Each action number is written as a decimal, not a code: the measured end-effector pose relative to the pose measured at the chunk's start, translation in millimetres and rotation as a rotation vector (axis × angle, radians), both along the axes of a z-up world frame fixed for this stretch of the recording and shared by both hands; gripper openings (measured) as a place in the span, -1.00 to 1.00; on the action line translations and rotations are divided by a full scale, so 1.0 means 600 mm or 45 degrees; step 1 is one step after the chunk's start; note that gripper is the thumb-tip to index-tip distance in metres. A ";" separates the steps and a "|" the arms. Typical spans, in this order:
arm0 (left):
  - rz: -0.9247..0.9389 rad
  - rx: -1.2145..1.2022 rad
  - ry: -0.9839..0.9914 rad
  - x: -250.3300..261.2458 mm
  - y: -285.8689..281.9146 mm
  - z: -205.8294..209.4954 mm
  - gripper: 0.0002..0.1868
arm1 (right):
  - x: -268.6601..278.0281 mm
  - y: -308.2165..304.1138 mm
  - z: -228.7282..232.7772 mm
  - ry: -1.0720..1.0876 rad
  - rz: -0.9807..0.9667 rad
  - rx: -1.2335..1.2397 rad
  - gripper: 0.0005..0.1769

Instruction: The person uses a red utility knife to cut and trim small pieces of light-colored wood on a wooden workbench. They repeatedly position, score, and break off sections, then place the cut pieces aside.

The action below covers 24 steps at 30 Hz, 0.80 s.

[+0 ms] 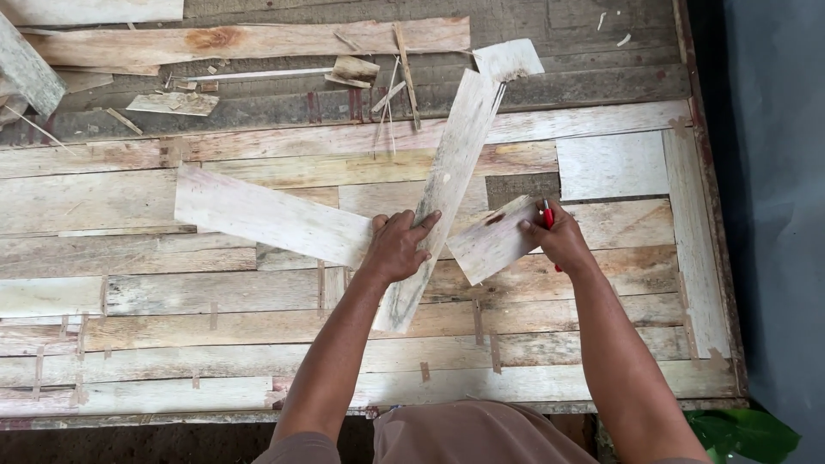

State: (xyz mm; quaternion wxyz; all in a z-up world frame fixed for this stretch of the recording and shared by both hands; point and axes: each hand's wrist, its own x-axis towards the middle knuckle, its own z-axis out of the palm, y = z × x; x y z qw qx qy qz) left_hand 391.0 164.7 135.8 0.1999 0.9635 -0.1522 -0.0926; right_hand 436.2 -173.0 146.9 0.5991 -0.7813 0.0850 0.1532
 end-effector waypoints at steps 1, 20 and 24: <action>-0.002 -0.001 0.007 0.003 0.021 -0.005 -0.13 | -0.002 -0.012 0.001 0.007 -0.002 -0.001 -0.54; 0.247 -0.114 0.007 0.291 -0.034 -0.024 -0.07 | 0.110 0.061 -0.124 0.547 -0.720 0.951 -0.77; 0.249 -0.208 0.015 0.394 -0.074 0.004 -0.10 | 0.194 0.093 -0.137 0.592 -0.772 1.005 -0.79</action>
